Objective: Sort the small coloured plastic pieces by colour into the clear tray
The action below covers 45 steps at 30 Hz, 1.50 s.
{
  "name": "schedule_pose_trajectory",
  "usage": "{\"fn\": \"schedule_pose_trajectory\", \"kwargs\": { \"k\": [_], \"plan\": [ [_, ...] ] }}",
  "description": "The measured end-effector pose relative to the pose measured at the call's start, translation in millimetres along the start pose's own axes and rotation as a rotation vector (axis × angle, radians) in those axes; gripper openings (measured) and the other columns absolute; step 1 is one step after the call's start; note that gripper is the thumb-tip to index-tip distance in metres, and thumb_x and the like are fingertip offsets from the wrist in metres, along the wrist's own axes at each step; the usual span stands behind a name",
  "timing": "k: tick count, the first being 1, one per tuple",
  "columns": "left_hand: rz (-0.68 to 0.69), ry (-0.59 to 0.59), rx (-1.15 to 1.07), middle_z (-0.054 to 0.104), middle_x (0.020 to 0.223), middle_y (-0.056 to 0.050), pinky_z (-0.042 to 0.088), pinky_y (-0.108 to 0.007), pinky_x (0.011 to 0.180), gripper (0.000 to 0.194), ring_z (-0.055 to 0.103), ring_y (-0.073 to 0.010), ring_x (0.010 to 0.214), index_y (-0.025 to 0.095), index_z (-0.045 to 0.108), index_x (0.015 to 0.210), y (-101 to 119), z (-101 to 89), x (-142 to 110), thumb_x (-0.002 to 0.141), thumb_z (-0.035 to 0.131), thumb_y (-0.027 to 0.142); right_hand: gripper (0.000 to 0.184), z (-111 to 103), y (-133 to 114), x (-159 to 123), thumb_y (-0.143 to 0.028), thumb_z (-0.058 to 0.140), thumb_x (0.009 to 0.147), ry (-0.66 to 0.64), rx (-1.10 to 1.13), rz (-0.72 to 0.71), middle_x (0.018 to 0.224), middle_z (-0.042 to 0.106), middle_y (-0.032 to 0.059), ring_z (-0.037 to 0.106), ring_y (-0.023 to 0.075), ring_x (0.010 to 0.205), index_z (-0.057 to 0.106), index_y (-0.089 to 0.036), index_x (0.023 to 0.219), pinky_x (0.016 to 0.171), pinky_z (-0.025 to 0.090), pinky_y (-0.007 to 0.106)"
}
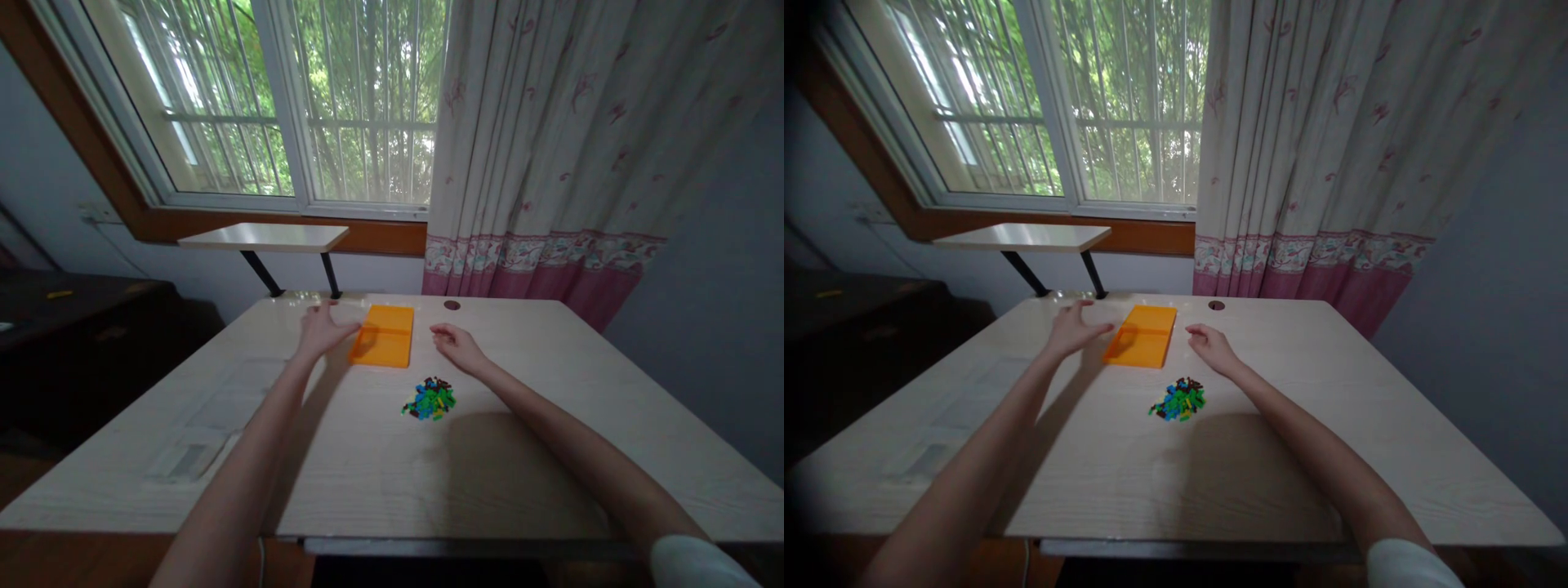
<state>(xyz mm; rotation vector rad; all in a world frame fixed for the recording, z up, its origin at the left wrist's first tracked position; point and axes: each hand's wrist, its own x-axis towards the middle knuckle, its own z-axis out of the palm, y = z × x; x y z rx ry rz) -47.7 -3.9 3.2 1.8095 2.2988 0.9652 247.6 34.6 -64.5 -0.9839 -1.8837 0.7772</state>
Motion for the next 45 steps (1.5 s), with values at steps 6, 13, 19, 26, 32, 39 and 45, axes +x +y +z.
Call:
{"fn": "schedule_pose_trajectory", "kwargs": {
  "k": [6, 13, 19, 26, 32, 39, 45],
  "plan": [
    [0.056, -0.139, -0.587, 0.053, 0.103, -0.010, 0.041, -0.037, 0.082, 0.064, 0.053, -0.0247, 0.094, 0.016, 0.052, 0.108, 73.9, 61.7, -33.7, 0.052, 0.073, 0.041, 0.088, 14.7, -35.8, -13.2, -0.028, 0.073, 0.060, 0.068, -0.016, -0.258, 0.133, 0.035, 0.0101, 0.041, 0.0230, 0.116, 0.026, -0.028, 0.134, 0.091, 0.041, 0.040],
    [0.042, -0.089, -0.757, 0.051, 0.107, -0.012, 0.040, -0.039, 0.085, 0.077, 0.050, -0.0259, 0.099, 0.017, 0.046, 0.115, 82.0, 73.8, -57.1, 0.050, 0.076, 0.045, 0.077, 19.2, -48.1, -19.3, -0.024, 0.069, 0.062, 0.178, -0.113, -0.299, 0.125, 0.041, 0.0084, 0.044, 0.0220, 0.111, 0.030, -0.026, 0.129, 0.088, 0.043, 0.037],
    [-0.049, -0.145, -1.118, 0.052, 0.104, -0.007, 0.045, -0.030, 0.076, 0.054, 0.055, -0.0179, 0.091, 0.022, 0.048, 0.108, 70.2, 77.5, -65.8, 0.064, 0.065, 0.048, 0.070, 16.9, -43.2, -17.7, -0.024, 0.067, 0.063, 0.241, -0.009, -0.247, 0.122, 0.041, 0.0082, 0.045, 0.0210, 0.110, 0.029, -0.025, 0.122, 0.092, 0.041, 0.036],
    [-0.085, -0.460, -1.491, 0.059, 0.103, -0.003, 0.045, -0.028, 0.080, 0.044, 0.058, -0.0144, 0.091, 0.022, 0.054, 0.094, 70.7, 81.5, -72.4, 0.059, 0.074, 0.038, 0.060, 22.2, -34.0, -15.4, -0.039, 0.066, 0.065, 0.144, 0.392, -0.121, 0.109, 0.047, 0.0061, 0.052, 0.0181, 0.101, 0.026, -0.028, 0.109, 0.086, 0.046, 0.033],
    [0.007, -0.440, -1.498, 0.062, 0.101, -0.005, 0.042, -0.033, 0.088, 0.043, 0.058, -0.0177, 0.096, 0.021, 0.056, 0.093, 74.5, 71.0, -75.7, 0.060, 0.070, 0.044, 0.053, 26.7, -32.1, -18.3, -0.045, 0.064, 0.068, -0.052, 0.425, -0.066, 0.102, 0.053, 0.0030, 0.056, 0.0175, 0.093, 0.033, -0.027, 0.107, 0.080, 0.048, 0.032],
    [0.040, -0.251, -1.375, 0.062, 0.093, -0.003, 0.045, -0.033, 0.082, 0.053, 0.060, -0.0178, 0.087, 0.021, 0.049, 0.095, 73.3, 73.4, -72.1, 0.051, 0.076, 0.034, 0.045, 17.2, -44.0, -21.4, -0.044, 0.051, 0.081, -0.019, 0.202, -0.223, 0.124, 0.045, 0.0091, 0.045, 0.0218, 0.113, 0.042, -0.024, 0.121, 0.092, 0.041, 0.040],
    [0.109, -0.238, -1.284, 0.061, 0.094, -0.003, 0.046, -0.032, 0.080, 0.055, 0.059, -0.0171, 0.086, 0.022, 0.049, 0.099, 76.0, 73.3, -75.3, 0.052, 0.075, 0.030, 0.042, 15.3, -55.2, -26.1, -0.034, 0.046, 0.085, -0.117, 0.105, -0.324, 0.125, 0.045, 0.0083, 0.047, 0.0207, 0.113, 0.041, -0.026, 0.126, 0.088, 0.047, 0.037]
  ]
}}
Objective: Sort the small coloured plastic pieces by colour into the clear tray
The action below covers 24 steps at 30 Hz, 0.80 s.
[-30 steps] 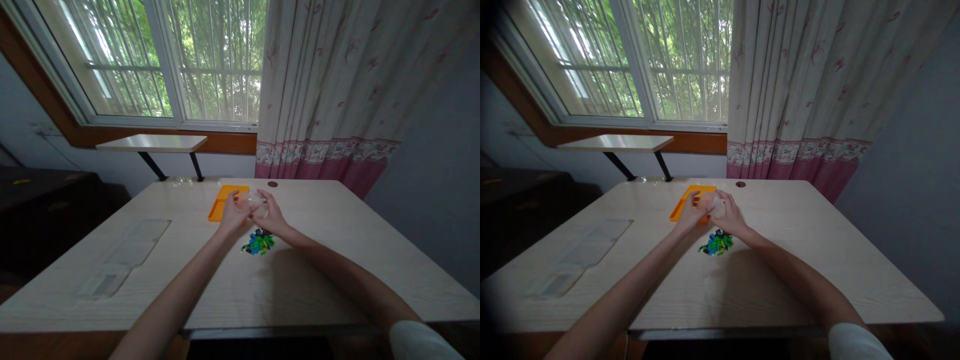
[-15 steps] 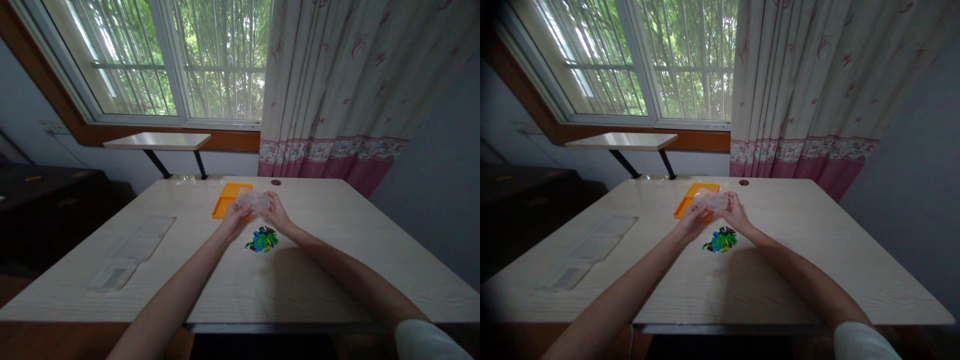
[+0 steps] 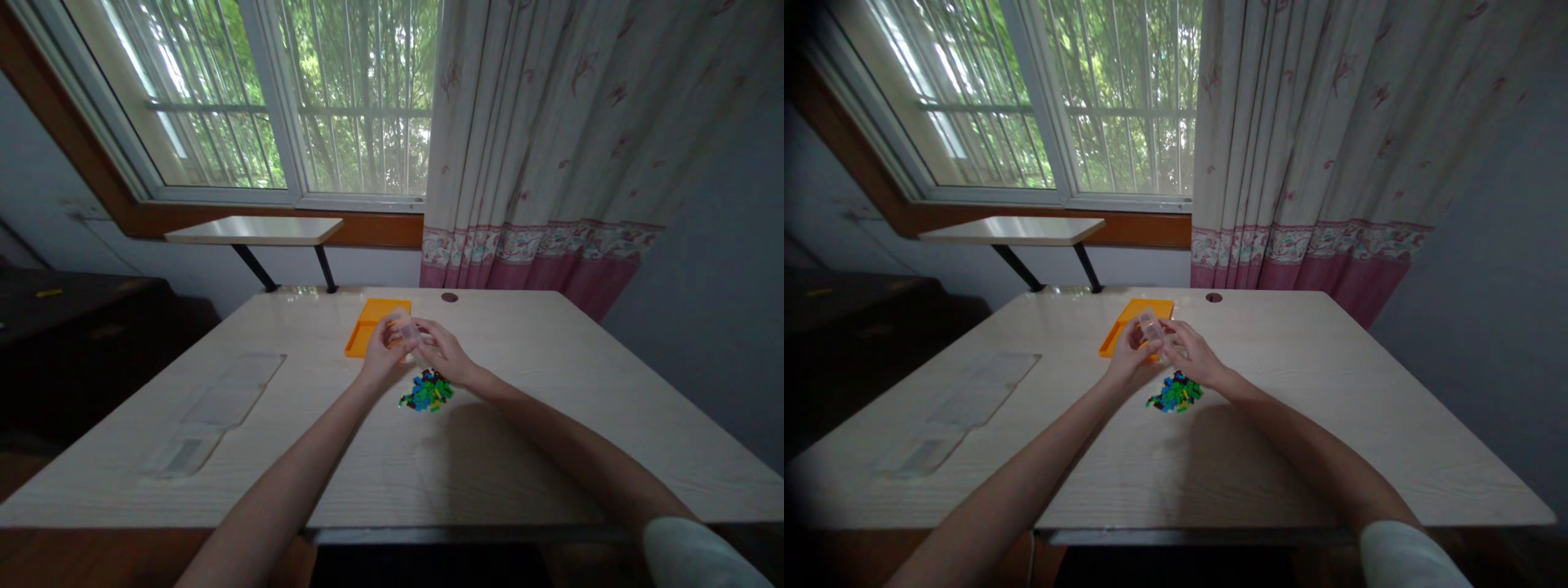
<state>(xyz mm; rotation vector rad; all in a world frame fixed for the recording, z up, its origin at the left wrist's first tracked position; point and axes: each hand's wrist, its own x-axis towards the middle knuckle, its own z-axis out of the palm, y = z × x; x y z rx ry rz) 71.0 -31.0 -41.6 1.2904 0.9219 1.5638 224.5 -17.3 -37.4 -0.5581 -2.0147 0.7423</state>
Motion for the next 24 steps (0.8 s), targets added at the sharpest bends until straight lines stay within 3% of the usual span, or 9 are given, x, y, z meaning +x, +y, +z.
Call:
{"fn": "schedule_pose_trajectory", "kwargs": {
  "k": [9, 17, 24],
  "plan": [
    [0.050, 0.000, 0.245, 0.060, 0.097, -0.007, 0.046, -0.033, 0.079, 0.051, 0.056, -0.0202, 0.090, 0.017, 0.055, 0.097, -3.0, -8.7, 0.5, 0.052, 0.076, 0.030, 0.045, -0.5, 5.0, -3.0, -0.026, 0.053, 0.077, 0.007, -0.129, 0.022, 0.112, 0.060, 0.0069, 0.062, 0.0172, 0.092, 0.048, -0.019, 0.122, 0.081, 0.053, 0.032],
    [0.037, -0.031, 0.276, 0.059, 0.102, -0.010, 0.048, -0.036, 0.081, 0.056, 0.056, -0.0235, 0.095, 0.016, 0.055, 0.101, 0.8, -9.6, 0.0, 0.051, 0.076, 0.029, 0.044, 0.3, 2.9, -4.5, -0.027, 0.052, 0.079, -0.027, -0.200, 0.020, 0.109, 0.063, 0.0041, 0.063, 0.0176, 0.091, 0.047, -0.021, 0.122, 0.083, 0.051, 0.033],
    [0.081, -0.029, 0.328, 0.060, 0.098, -0.009, 0.048, -0.036, 0.081, 0.054, 0.056, -0.0228, 0.093, 0.014, 0.055, 0.101, 3.9, -9.2, 0.8, 0.051, 0.073, 0.027, 0.042, -2.1, 2.0, -3.7, -0.025, 0.049, 0.081, -0.091, -0.374, 0.058, 0.102, 0.065, 0.0064, 0.063, 0.0182, 0.085, 0.046, -0.018, 0.122, 0.074, 0.049, 0.028]
  ]
}}
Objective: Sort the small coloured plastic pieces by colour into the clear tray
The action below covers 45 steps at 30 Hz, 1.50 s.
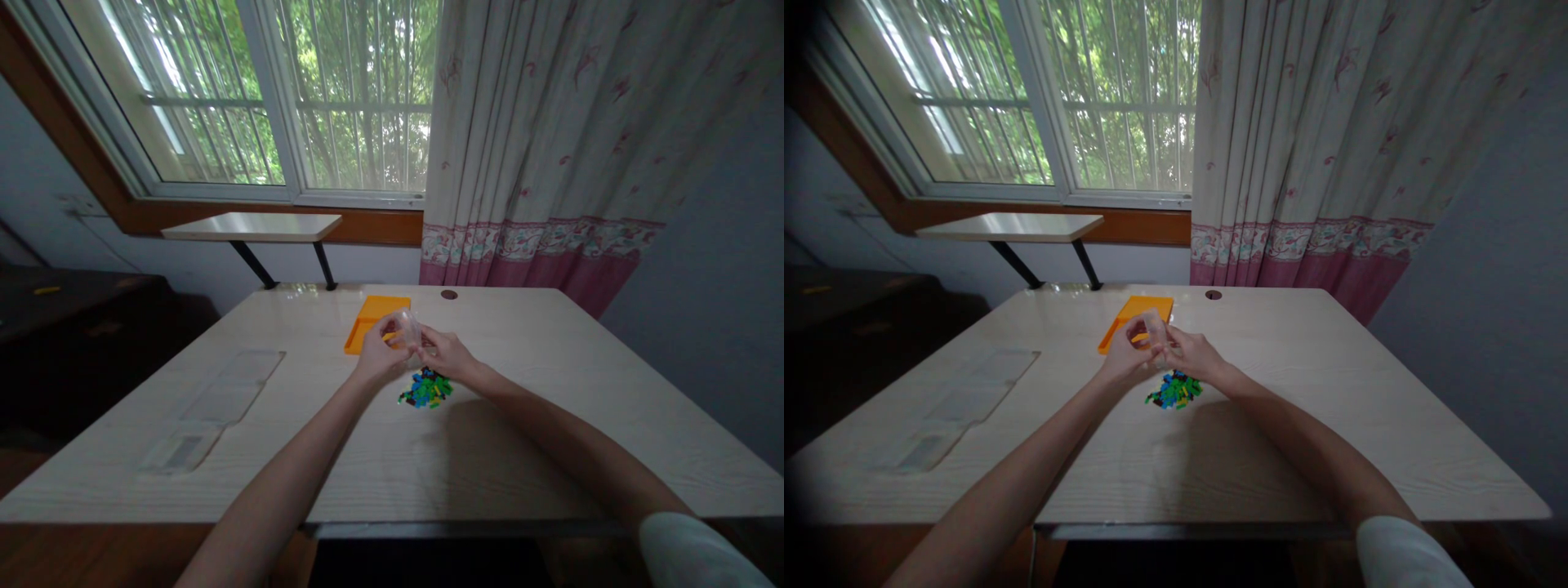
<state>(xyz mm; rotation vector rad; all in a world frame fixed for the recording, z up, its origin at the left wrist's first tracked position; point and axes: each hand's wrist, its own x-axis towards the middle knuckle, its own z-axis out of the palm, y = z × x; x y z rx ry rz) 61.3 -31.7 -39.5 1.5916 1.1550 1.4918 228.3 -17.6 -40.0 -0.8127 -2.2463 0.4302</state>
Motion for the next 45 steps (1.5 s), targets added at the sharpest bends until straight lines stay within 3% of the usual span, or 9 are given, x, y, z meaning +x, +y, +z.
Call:
{"fn": "schedule_pose_trajectory", "kwargs": {
  "k": [5, 11, 16, 21, 27, 33, 37, 40, 45],
  "plan": [
    [0.021, -0.004, 0.010, 0.060, 0.099, -0.009, 0.048, -0.036, 0.081, 0.057, 0.056, -0.0216, 0.092, 0.014, 0.054, 0.103, -2.3, -0.5, 0.8, 0.051, 0.073, 0.028, 0.040, 1.3, -2.8, 2.0, -0.025, 0.046, 0.082, -0.035, -0.135, -0.013, 0.092, 0.066, 0.0070, 0.063, 0.0179, 0.074, 0.047, -0.015, 0.121, 0.065, 0.047, 0.025],
    [-0.053, 0.012, -0.077, 0.058, 0.102, -0.008, 0.049, -0.036, 0.079, 0.059, 0.055, -0.0221, 0.095, 0.014, 0.054, 0.103, -4.5, -5.5, 2.9, 0.050, 0.074, 0.028, 0.047, -1.6, 3.6, 1.7, -0.022, 0.042, 0.084, 0.031, -0.056, 0.082, 0.098, 0.067, 0.0060, 0.064, 0.0198, 0.083, 0.037, -0.021, 0.131, 0.074, 0.049, 0.030],
    [-0.066, -0.071, -0.396, 0.062, 0.094, -0.006, 0.046, -0.034, 0.080, 0.062, 0.058, -0.0197, 0.088, 0.017, 0.054, 0.104, -6.9, -12.2, 7.6, 0.049, 0.077, 0.033, 0.039, -9.3, 13.3, 7.4, -0.035, 0.039, 0.088, 0.178, 0.355, 0.145, 0.097, 0.067, 0.0062, 0.064, 0.0184, 0.085, 0.043, -0.022, 0.125, 0.078, 0.050, 0.033],
    [-0.247, -0.278, -0.772, 0.064, 0.092, -0.003, 0.049, -0.034, 0.075, 0.064, 0.062, -0.0183, 0.084, 0.024, 0.045, 0.115, 2.1, -13.7, 3.1, 0.058, 0.072, 0.032, 0.030, -9.7, 23.8, 20.7, -0.039, 0.043, 0.086, 0.345, 0.907, 0.442, 0.066, 0.068, 0.0031, 0.062, 0.0122, 0.054, 0.057, -0.017, 0.101, 0.052, 0.049, 0.022],
    [-0.347, -0.450, -0.845, 0.061, 0.101, -0.004, 0.050, -0.031, 0.076, 0.059, 0.062, -0.0172, 0.087, 0.021, 0.048, 0.113, 5.6, -15.8, -1.3, 0.058, 0.071, 0.020, 0.021, -15.9, 28.2, 20.5, -0.022, 0.045, 0.085, 0.205, 1.264, 0.694, 0.057, 0.066, 0.0016, 0.057, 0.0077, 0.044, 0.061, -0.014, 0.096, 0.044, 0.044, 0.015],
    [-0.284, -0.235, -0.738, 0.062, 0.100, -0.005, 0.047, -0.037, 0.081, 0.056, 0.062, -0.0185, 0.087, 0.019, 0.048, 0.103, -6.7, -11.1, 3.3, 0.053, 0.075, 0.016, 0.032, -18.5, 42.3, 19.8, -0.044, 0.051, 0.083, 0.279, 1.245, 0.636, 0.077, 0.068, 0.0048, 0.062, 0.0123, 0.065, 0.057, -0.018, 0.101, 0.058, 0.050, 0.022],
    [-0.231, -0.041, -0.636, 0.061, 0.104, -0.004, 0.046, -0.038, 0.082, 0.060, 0.062, -0.0174, 0.087, 0.020, 0.045, 0.100, -14.8, -10.9, 10.4, 0.049, 0.077, 0.016, 0.068, -11.8, 49.7, 16.9, -0.036, 0.076, 0.058, 0.162, 1.086, 0.446, 0.102, 0.063, 0.0042, 0.059, 0.0165, 0.092, 0.046, -0.027, 0.118, 0.072, 0.050, 0.027],
    [-0.221, -0.029, -0.568, 0.059, 0.107, -0.006, 0.046, -0.039, 0.084, 0.060, 0.061, -0.0182, 0.090, 0.019, 0.045, 0.100, -17.0, -12.2, 13.7, 0.049, 0.077, 0.018, 0.095, -6.7, 48.3, 14.8, -0.027, 0.081, 0.047, 0.087, 0.934, 0.354, 0.111, 0.057, 0.0051, 0.054, 0.0184, 0.102, 0.034, -0.030, 0.129, 0.083, 0.047, 0.034],
    [-0.209, -0.094, -0.416, 0.058, 0.107, -0.008, 0.045, -0.040, 0.086, 0.065, 0.060, -0.0180, 0.090, 0.019, 0.043, 0.109, -16.1, -11.8, 11.0, 0.052, 0.075, 0.023, 0.099, -11.1, 50.2, 12.4, -0.027, 0.080, 0.050, 0.082, 0.741, 0.313, 0.107, 0.055, 0.0057, 0.053, 0.0185, 0.099, 0.028, -0.029, 0.134, 0.088, 0.042, 0.040]
  ]
}}
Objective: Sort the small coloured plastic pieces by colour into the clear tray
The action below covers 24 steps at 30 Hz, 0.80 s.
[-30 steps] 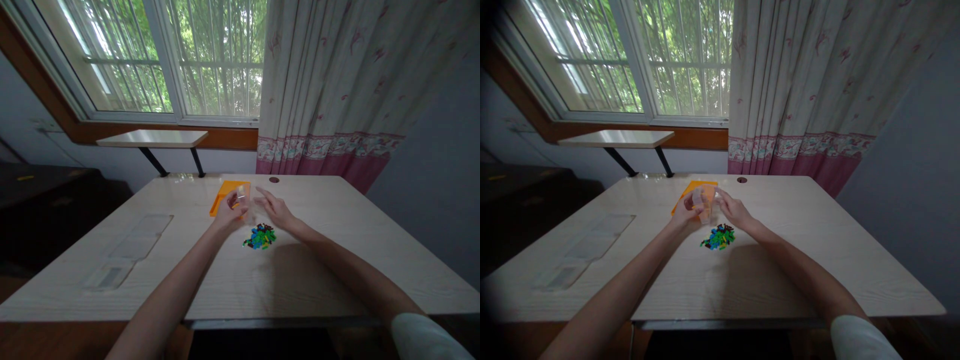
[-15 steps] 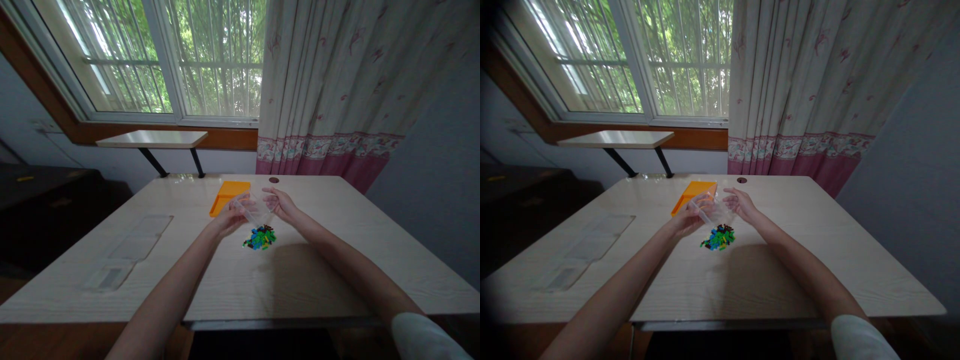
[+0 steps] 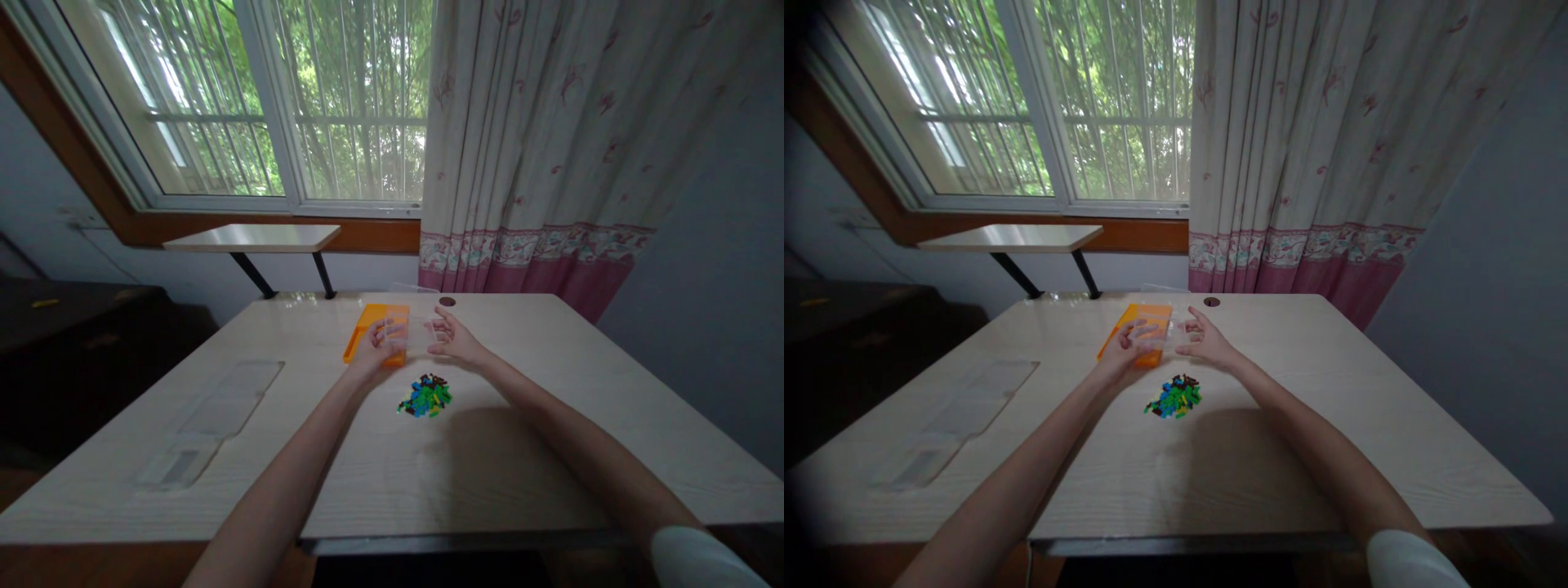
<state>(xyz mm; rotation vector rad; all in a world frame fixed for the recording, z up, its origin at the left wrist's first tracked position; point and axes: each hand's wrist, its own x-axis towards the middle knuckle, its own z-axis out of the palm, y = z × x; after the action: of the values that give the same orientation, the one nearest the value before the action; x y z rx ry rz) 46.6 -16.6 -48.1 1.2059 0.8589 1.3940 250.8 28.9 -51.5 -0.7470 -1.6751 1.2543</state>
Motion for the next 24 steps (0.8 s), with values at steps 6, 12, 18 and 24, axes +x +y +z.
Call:
{"fn": "schedule_pose_trajectory", "kwargs": {
  "k": [6, 12, 18, 24],
  "plan": [
    [0.140, -0.144, 0.810, 0.058, 0.105, -0.009, 0.042, -0.040, 0.088, 0.069, 0.056, -0.0241, 0.096, 0.019, 0.050, 0.115, 0.8, -15.8, -7.9, 0.052, 0.075, 0.029, 0.085, -34.8, 6.0, -15.1, -0.030, 0.076, 0.056, 0.001, -0.203, 0.034, 0.106, 0.056, 0.0057, 0.054, 0.0178, 0.095, 0.034, -0.025, 0.130, 0.090, 0.039, 0.045],
    [0.155, -0.231, 1.125, 0.063, 0.095, -0.010, 0.043, -0.035, 0.080, 0.040, 0.058, -0.0241, 0.087, 0.017, 0.059, 0.104, -6.0, -21.3, -6.1, 0.067, 0.064, 0.031, 0.090, -51.2, 22.2, -28.7, -0.032, 0.077, 0.055, 0.009, -0.368, 0.029, 0.103, 0.058, 0.0066, 0.053, 0.0192, 0.101, 0.031, -0.019, 0.131, 0.097, 0.033, 0.042],
    [0.225, -0.218, 1.197, 0.064, 0.093, -0.010, 0.043, -0.034, 0.078, 0.031, 0.058, -0.0245, 0.086, 0.016, 0.062, 0.100, -12.3, -14.8, -6.6, 0.075, 0.055, 0.032, 0.099, -42.8, 27.9, -26.6, -0.038, 0.078, 0.052, -0.027, -0.574, -0.012, 0.106, 0.059, 0.0063, 0.052, 0.0216, 0.107, 0.026, -0.020, 0.135, 0.098, 0.031, 0.042],
    [0.260, -0.254, 1.203, 0.066, 0.092, -0.009, 0.042, -0.032, 0.079, 0.030, 0.058, -0.0224, 0.086, 0.018, 0.063, 0.103, -11.3, -15.5, -5.6, 0.079, 0.051, 0.032, 0.101, -38.2, 27.8, -25.4, -0.041, 0.078, 0.053, -0.018, -0.641, 0.002, 0.109, 0.061, 0.0092, 0.051, 0.0245, 0.111, 0.024, -0.021, 0.136, 0.099, 0.028, 0.045]
  ]
}}
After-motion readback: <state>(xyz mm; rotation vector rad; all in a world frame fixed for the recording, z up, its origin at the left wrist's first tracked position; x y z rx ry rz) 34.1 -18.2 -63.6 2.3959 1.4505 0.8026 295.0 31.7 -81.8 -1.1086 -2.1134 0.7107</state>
